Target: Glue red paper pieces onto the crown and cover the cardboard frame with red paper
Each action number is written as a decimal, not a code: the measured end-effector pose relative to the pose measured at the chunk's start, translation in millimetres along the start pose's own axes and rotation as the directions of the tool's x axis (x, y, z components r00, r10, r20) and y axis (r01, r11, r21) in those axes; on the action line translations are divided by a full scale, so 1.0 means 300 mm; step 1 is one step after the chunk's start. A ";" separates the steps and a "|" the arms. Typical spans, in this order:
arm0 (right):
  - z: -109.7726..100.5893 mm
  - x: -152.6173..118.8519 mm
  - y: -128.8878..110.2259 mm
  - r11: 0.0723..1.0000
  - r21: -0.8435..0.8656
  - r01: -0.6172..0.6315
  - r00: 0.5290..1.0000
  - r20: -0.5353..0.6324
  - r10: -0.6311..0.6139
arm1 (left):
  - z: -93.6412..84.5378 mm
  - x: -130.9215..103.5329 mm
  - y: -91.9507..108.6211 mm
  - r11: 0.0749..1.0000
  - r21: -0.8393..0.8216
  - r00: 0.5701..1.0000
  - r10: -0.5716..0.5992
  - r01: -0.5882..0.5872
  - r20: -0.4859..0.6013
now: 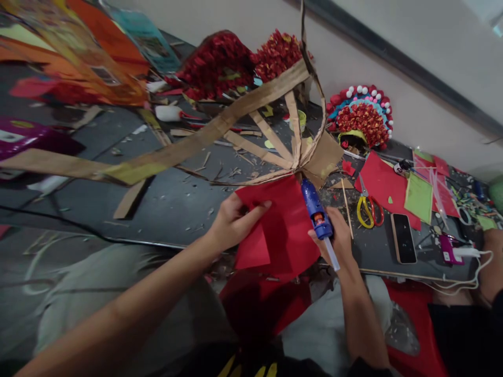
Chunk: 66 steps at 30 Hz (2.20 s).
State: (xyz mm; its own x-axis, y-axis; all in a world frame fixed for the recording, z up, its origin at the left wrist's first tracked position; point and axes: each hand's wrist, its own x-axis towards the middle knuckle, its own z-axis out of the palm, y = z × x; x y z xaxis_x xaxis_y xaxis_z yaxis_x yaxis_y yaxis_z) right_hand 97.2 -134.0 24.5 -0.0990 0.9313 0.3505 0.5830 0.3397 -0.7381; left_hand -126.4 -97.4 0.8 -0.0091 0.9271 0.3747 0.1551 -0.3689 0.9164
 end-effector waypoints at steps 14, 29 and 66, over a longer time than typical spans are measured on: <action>0.003 -0.009 0.030 1.000 -0.001 -0.029 0.998 0.047 0.029 | -0.012 0.002 0.005 0.995 0.079 0.998 0.058 -0.057 -0.002; -0.020 -0.003 0.014 0.994 -0.049 -0.099 0.993 0.062 0.102 | -0.021 0.003 -0.002 0.993 0.116 0.999 -0.021 0.026 -0.042; -0.039 0.004 0.009 0.976 -0.185 -0.119 0.992 -0.052 0.111 | -0.015 0.009 -0.024 0.995 0.035 0.988 -0.084 0.089 -0.132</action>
State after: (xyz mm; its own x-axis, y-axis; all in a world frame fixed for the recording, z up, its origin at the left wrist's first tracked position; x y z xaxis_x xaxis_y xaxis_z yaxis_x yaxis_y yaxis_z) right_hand 108.0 -133.6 29.7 0.0083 0.9552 0.2958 0.7294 0.1966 -0.6552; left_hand -132.1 -92.6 -4.3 -0.1528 0.9377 0.3121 0.1880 -0.2825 0.9407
